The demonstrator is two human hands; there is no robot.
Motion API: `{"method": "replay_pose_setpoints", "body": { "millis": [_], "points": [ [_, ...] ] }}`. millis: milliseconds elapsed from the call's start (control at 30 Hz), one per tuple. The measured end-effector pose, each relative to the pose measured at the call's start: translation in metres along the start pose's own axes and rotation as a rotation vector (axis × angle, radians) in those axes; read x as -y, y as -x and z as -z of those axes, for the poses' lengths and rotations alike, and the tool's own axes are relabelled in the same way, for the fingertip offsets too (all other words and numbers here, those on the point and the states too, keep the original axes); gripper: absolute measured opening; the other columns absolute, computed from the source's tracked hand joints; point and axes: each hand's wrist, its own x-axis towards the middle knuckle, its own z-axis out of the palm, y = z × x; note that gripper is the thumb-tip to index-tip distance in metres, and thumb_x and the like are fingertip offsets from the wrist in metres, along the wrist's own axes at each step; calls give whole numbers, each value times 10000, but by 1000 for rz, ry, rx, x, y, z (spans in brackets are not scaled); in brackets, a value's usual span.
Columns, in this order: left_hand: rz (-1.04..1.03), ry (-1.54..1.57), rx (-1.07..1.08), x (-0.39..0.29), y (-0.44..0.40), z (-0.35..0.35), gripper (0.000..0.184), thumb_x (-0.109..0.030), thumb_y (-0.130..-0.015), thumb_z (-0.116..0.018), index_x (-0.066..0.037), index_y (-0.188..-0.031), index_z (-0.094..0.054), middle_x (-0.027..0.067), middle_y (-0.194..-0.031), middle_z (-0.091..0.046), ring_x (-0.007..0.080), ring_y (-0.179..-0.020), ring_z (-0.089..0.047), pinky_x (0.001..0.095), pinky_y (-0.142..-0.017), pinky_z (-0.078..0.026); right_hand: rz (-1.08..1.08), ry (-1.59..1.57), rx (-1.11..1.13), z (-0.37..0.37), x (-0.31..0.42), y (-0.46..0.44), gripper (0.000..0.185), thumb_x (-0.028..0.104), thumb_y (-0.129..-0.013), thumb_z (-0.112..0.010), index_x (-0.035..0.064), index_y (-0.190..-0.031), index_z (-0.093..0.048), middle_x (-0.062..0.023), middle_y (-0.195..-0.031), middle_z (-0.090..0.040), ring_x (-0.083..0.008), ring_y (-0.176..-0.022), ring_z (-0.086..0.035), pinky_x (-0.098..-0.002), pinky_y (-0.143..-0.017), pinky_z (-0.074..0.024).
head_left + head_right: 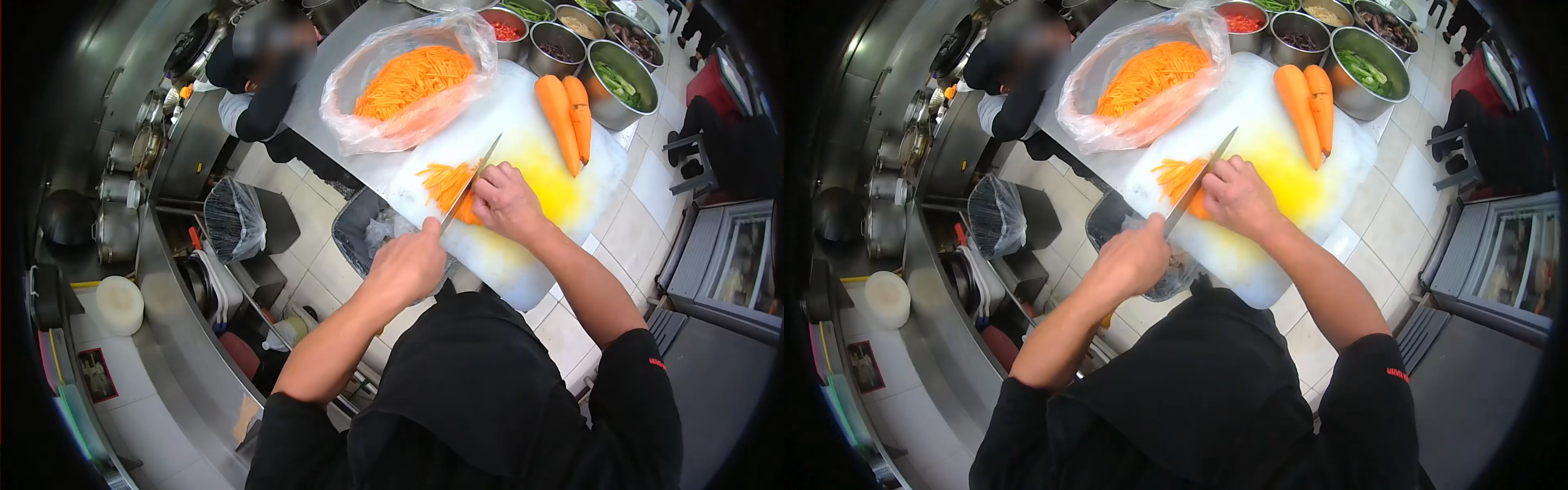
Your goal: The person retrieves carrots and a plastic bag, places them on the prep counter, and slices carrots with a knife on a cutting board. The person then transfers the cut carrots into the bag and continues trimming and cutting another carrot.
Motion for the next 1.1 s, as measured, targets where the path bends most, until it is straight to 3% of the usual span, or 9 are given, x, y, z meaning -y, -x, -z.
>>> {"method": "replay_pose_setpoints", "body": {
  "millis": [533, 633, 733, 1100],
  "points": [
    [-24, 45, -47, -6, -18, -17, 348, -189, -983, -469, 43, -1243, -467, 361, -1013, -687, 525, -1008, -661, 589, -906, -490, 14, -8, -111, -3, 1, 1, 132, 76, -727, -707, 79, -824, -617, -77, -873, -585, -291, -854, -584, -409, -779, -512],
    [-49, 14, -2, -11, 2, 4, 345, -149, -965, -416, 46, -1247, -456, 371, -1056, -682, 541, -1038, -653, 597, -927, -487, 27, 1, -139, -2, 0, -2, 137, 69, -721, -706, 76, -824, -617, -79, -871, -586, -288, -848, -585, -404, -775, -515],
    [6, 42, -15, -13, -11, -17, 350, -151, -970, -411, 51, -1253, -456, 373, -1052, -683, 543, -1031, -657, 596, -927, -488, 26, 5, -158, -5, 1, 3, 144, 62, -716, -705, 76, -830, -618, -82, -866, -584, -287, -846, -584, -404, -768, -517],
    [11, 90, -17, -11, -22, -21, 394, -189, -978, -439, 38, -1298, -469, 379, -1086, -673, 523, -1079, -650, 587, -958, -482, 3, -59, -144, 1, 3, -3, 112, 40, -754, -677, 50, -833, -598, -122, -858, -577, -317, -831, -578, -427, -749, -505]
  ]
}}
